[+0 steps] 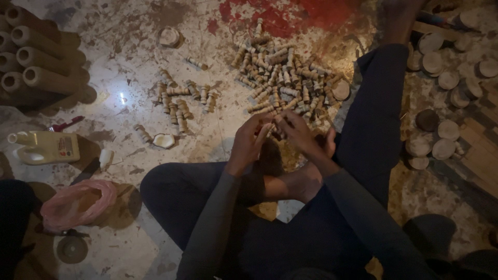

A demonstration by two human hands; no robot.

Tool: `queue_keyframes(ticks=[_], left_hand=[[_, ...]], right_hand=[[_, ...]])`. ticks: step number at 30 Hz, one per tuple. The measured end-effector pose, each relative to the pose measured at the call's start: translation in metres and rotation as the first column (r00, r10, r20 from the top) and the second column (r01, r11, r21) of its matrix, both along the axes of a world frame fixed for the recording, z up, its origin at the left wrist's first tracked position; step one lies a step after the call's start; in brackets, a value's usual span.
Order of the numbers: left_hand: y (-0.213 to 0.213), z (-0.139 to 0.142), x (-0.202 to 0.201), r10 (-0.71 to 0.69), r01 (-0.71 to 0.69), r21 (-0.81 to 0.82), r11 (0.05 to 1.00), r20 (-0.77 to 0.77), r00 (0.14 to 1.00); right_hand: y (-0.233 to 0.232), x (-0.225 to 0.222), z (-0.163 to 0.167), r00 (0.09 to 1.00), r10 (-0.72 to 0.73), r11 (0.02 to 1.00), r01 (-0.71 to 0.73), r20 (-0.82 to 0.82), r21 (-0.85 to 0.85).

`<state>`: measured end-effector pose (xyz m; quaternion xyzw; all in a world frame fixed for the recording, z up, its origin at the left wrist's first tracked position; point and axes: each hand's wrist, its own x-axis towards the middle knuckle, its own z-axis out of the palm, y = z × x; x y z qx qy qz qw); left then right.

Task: The person sits on the floor and repeatedly picks up small wooden pieces, then joins them together by hand. The person handles the pieces one at a time, aligning and pressing them to form connected units.

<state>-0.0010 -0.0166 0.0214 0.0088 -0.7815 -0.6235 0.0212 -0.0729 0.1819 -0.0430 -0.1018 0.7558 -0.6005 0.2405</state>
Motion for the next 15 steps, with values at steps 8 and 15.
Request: queue_keyframes(ticks=[8,15], left_hand=[[0.008,-0.005,0.002,-0.087,0.057,-0.265,0.963,-0.101,0.991],[0.012,-0.018,0.005,-0.128,-0.019,-0.525,0.851,-0.243,0.962]], right_hand=[[0.006,-0.006,-0.007,0.996,-0.008,1.000,0.008,-0.085,-0.003],[0.004,-0.004,0.015,0.995,-0.081,0.951,0.092,-0.049,0.295]])
